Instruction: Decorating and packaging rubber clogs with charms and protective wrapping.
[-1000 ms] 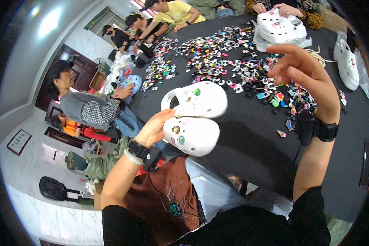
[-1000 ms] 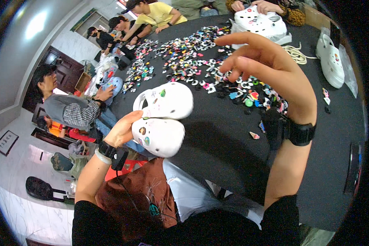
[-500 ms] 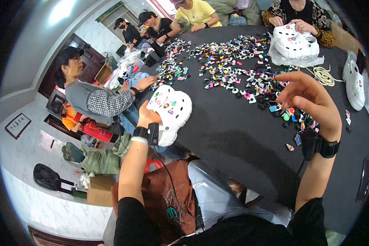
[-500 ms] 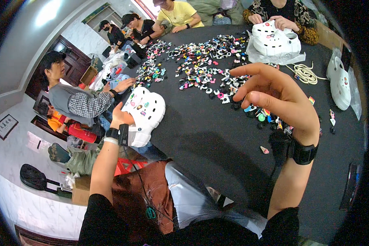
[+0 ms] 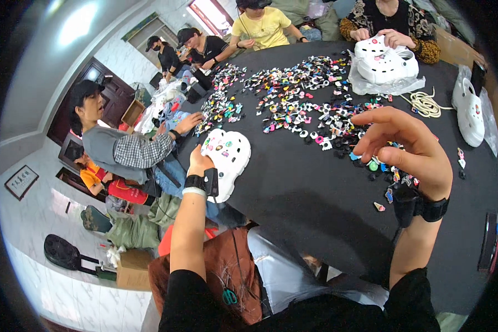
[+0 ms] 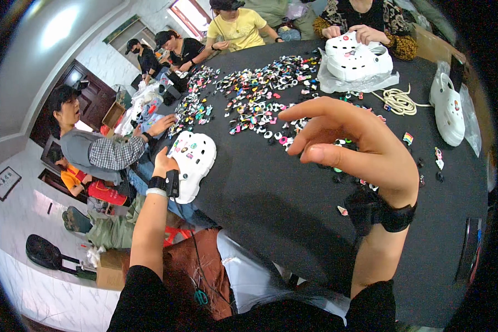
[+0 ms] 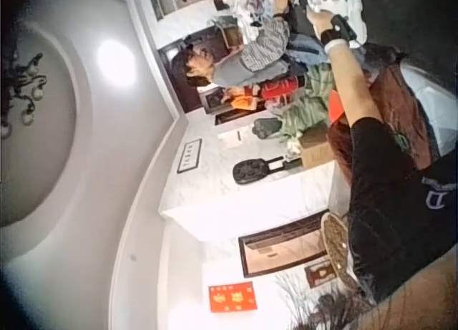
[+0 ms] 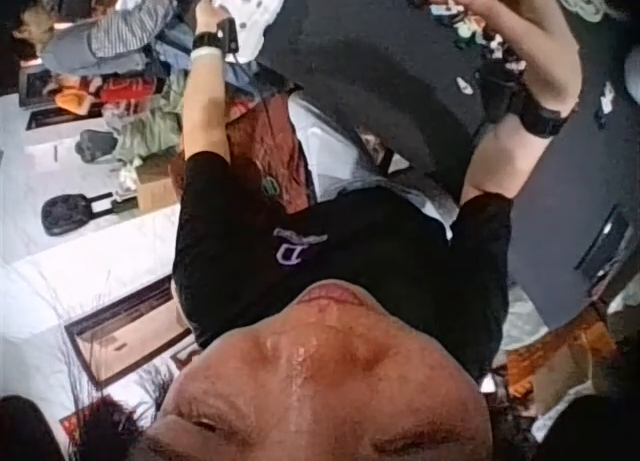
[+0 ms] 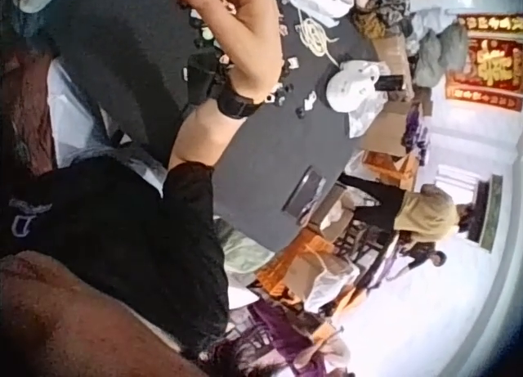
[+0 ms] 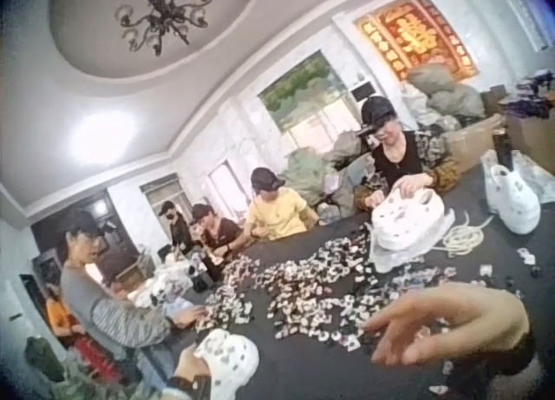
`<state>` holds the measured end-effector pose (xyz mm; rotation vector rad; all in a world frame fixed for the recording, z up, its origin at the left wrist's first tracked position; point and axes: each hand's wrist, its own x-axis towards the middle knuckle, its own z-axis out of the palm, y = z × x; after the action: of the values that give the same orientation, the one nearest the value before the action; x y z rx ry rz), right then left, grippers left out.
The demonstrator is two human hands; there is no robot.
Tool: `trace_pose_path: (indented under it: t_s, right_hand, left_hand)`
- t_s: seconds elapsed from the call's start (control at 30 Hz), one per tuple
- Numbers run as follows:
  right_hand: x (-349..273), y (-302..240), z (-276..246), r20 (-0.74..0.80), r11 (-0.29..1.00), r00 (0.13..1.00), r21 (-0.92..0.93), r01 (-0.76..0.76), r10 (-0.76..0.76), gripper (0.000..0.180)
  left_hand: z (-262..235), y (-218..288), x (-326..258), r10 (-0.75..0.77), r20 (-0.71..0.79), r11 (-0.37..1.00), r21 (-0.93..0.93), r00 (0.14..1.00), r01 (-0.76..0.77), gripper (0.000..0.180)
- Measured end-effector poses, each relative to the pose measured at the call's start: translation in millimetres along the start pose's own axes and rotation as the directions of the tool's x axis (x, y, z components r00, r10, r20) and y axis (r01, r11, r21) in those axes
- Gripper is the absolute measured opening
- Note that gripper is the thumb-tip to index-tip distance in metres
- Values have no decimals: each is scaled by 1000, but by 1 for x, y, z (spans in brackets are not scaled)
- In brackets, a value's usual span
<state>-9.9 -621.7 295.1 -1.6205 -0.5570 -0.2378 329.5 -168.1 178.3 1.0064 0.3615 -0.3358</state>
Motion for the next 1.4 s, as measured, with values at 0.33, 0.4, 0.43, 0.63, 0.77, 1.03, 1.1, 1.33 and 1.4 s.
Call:
trace_pose_path:
  t_s: [0.33,0.4,0.43,0.63,0.77,1.03,1.1,1.33,1.4]
  right_hand:
    - [-7,-2,-11,195,935,914,69,348,-355,21]
    - [-9,-13,-1,316,916,862,89,390,-397,23]
    - [-18,-24,6,335,857,832,-117,502,-442,20]
    - [-66,-71,97,417,480,872,-728,489,-255,34]
    - [-82,-62,129,46,456,739,-760,462,-672,27]
    - [-54,-54,122,38,322,457,-659,680,-889,8]
    - [-50,-56,131,53,423,530,-540,728,-846,13]
    - [-47,-53,132,388,685,856,-522,509,-341,25]
    - [-62,-51,129,452,753,862,-479,452,-230,22]
  left_hand:
    - [61,-28,-99,405,92,783,478,910,-397,63]
    - [85,-53,-132,446,306,676,501,841,-540,55]
    - [101,-69,-146,402,427,607,537,810,-585,57]
    - [107,-163,-192,38,843,-152,535,536,-831,64]
    - [110,-245,-194,-98,848,-40,519,520,-854,61]
    - [101,-283,-195,74,917,-320,395,393,-861,41]
    - [100,-280,-195,134,912,-316,409,387,-856,37]
    - [86,-287,-189,204,910,-286,409,362,-866,35]
    - [84,-290,-190,217,911,-238,399,352,-886,34]
